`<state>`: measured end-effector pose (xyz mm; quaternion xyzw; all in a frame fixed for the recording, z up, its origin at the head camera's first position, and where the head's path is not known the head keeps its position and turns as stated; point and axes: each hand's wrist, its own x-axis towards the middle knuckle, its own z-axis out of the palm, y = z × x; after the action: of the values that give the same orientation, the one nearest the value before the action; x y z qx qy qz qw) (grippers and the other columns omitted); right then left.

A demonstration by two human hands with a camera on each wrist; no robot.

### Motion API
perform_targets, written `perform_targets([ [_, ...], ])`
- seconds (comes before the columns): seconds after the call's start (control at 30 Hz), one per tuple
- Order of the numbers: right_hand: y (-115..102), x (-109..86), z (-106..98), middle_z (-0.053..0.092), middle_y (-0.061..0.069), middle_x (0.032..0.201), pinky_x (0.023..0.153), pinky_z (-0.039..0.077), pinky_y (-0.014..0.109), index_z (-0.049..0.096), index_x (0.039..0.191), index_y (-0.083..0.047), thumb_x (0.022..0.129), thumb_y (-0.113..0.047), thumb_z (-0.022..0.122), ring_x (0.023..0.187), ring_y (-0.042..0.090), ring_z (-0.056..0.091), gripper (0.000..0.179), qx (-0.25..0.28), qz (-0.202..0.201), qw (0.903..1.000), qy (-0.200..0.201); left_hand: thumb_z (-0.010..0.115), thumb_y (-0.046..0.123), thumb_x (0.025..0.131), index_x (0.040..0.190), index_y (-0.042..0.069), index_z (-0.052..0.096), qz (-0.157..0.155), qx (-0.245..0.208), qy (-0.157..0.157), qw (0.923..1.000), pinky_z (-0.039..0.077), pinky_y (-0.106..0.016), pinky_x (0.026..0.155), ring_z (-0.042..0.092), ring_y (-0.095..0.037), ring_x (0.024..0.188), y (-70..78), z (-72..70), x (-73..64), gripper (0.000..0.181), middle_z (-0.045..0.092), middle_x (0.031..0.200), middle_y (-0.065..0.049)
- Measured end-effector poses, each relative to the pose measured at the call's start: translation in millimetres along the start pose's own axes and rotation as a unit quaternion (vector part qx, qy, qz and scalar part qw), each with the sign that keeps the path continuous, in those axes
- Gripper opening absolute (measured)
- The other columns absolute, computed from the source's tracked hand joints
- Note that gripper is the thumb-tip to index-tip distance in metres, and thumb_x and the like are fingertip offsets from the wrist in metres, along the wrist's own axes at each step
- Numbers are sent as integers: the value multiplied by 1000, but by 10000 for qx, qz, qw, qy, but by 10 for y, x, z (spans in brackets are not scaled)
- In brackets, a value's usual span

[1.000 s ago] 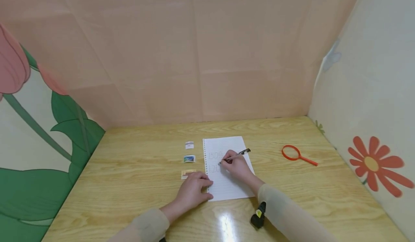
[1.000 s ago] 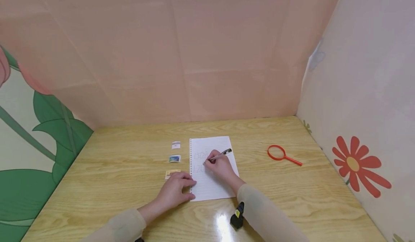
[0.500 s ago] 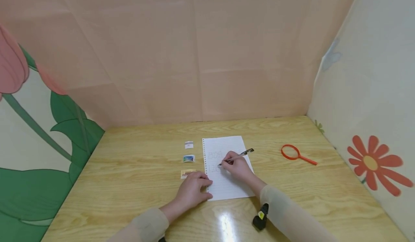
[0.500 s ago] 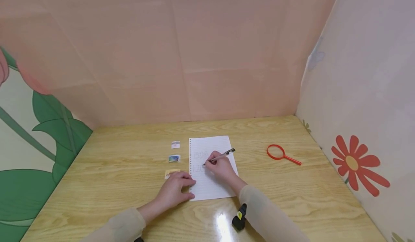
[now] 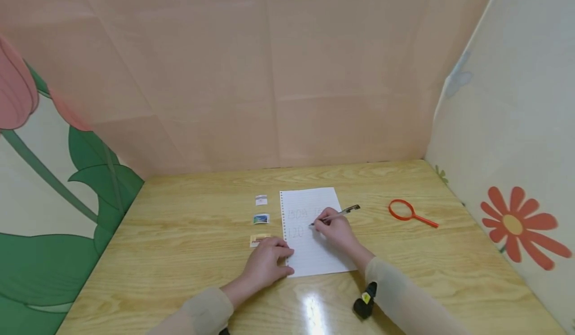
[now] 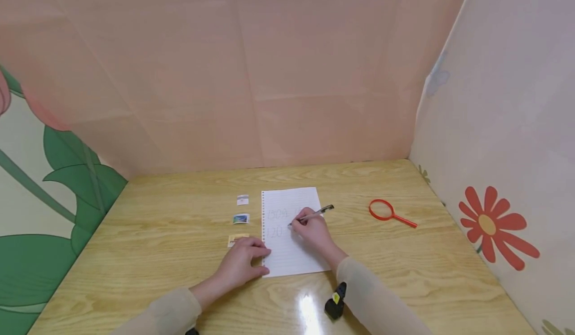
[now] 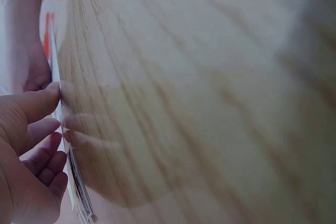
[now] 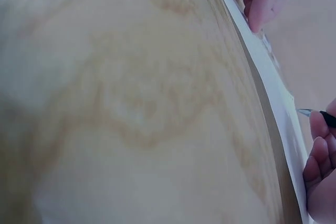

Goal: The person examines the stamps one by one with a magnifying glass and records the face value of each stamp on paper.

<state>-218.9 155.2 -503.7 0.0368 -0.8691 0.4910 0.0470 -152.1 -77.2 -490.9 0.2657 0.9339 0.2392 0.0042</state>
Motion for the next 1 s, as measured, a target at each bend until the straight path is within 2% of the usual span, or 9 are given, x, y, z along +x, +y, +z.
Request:
perform_targets([
  [0.3, -38, 4, 72, 56, -3, 70, 56, 39, 19, 60, 79, -7, 78, 0, 67, 63, 10, 49, 9, 46, -257, 9996, 80, 86, 31, 77, 112, 13, 76, 25, 38, 52, 10000, 46, -35, 95, 56, -17, 105, 3, -12, -1, 41, 63, 112, 1],
  [0.63, -18, 16, 106, 56, -5, 71, 59, 41, 21, 63, 78, -8, 76, -3, 66, 66, 9, 50, 6, -428, -679, 9967, 149, 86, 32, 76, 112, 13, 76, 60, 117, 67, 9999, 46, -36, 96, 57, -17, 105, 5, -6, -2, 42, 64, 112, 1],
  [0.87, -18, -2, 63, 54, -2, 70, 56, 39, 21, 60, 78, -7, 77, -1, 66, 64, 11, 49, 9, -205, -449, 9985, 251, 86, 33, 76, 112, 13, 76, 61, 140, 40, 9999, 46, -36, 95, 57, -17, 104, 12, -12, 0, 43, 64, 112, 1],
  [1.0, -8, -8, 75, 55, -3, 72, 57, 40, 20, 61, 79, -7, 78, -2, 66, 65, 10, 49, 7, -139, -434, 9989, 132, 86, 32, 76, 112, 13, 76, 99, 137, 56, 9998, 46, -35, 95, 57, -18, 104, 9, -11, 0, 42, 64, 111, 0],
])
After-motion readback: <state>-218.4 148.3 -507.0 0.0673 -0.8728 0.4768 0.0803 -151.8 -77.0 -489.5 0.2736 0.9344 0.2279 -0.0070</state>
